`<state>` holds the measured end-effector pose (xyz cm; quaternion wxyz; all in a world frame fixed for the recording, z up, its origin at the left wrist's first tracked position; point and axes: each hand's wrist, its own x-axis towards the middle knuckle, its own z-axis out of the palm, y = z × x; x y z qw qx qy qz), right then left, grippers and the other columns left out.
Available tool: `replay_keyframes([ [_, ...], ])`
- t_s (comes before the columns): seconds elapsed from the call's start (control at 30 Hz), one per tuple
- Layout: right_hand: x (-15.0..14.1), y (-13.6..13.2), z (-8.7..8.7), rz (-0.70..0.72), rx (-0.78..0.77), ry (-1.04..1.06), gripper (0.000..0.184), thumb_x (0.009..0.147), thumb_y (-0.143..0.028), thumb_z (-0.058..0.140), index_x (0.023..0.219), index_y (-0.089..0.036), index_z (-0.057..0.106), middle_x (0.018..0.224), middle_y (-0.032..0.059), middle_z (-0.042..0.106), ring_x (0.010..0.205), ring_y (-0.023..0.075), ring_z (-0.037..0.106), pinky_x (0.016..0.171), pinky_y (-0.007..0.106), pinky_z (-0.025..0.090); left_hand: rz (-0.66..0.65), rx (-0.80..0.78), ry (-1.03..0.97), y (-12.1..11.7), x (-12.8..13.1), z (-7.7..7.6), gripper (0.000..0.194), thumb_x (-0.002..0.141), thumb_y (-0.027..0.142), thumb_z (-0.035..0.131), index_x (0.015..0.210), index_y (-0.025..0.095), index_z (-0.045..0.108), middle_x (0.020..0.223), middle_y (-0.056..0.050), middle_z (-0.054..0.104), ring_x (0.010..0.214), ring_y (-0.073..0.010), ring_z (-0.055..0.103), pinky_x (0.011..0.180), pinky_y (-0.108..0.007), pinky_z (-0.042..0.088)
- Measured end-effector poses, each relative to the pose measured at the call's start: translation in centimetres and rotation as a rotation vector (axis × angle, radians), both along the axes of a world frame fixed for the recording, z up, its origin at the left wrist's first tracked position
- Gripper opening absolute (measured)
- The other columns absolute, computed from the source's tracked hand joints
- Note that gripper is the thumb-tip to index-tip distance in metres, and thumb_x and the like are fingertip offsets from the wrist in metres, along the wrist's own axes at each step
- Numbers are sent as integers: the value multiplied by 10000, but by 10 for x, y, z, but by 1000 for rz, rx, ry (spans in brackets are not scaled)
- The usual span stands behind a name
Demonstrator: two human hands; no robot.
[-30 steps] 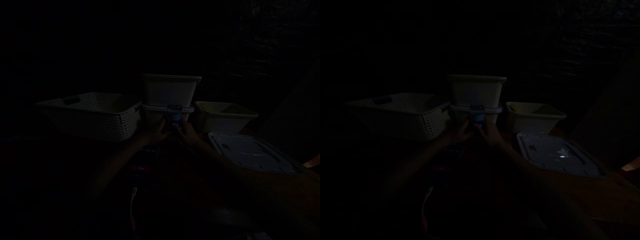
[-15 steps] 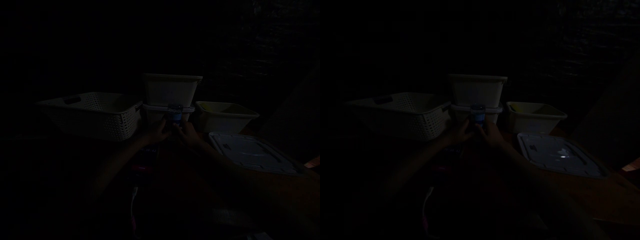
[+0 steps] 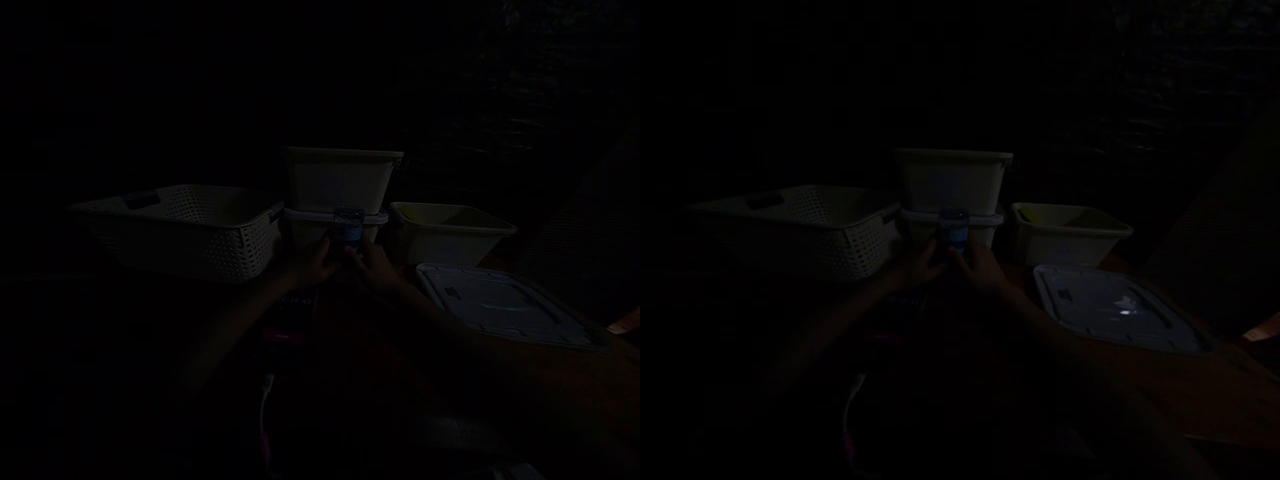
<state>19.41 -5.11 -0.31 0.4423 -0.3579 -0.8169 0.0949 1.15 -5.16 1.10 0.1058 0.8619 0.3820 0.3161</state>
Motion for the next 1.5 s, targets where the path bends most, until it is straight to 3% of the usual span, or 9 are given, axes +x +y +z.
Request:
replay_keyframes([
  [0.63,0,-1,1,-5,9,-10,440,884,-510,417,1170,-177,449,860,86,663,696,215,630,587,308,465,-12,48,-3,2,-1,-1,525,796,349,546,1246,134,385,1111,-154,598,1036,-287,578,838,-445,488],
  [0.87,-1,-3,3,-16,1,-16,459,893,-513,389,1171,-153,450,866,97,660,700,215,632,577,297,454,16,22,16,0,0,0,489,796,353,542,1212,135,407,1064,-145,617,940,-268,612,774,-413,512],
  [1.5,0,0,0,-16,5,-11,457,889,-525,390,1171,-172,456,866,97,669,675,214,632,559,306,460,-19,12,-15,3,-2,-2,522,790,353,552,1244,146,399,1087,-149,605,1051,-290,568,865,-452,475],
])
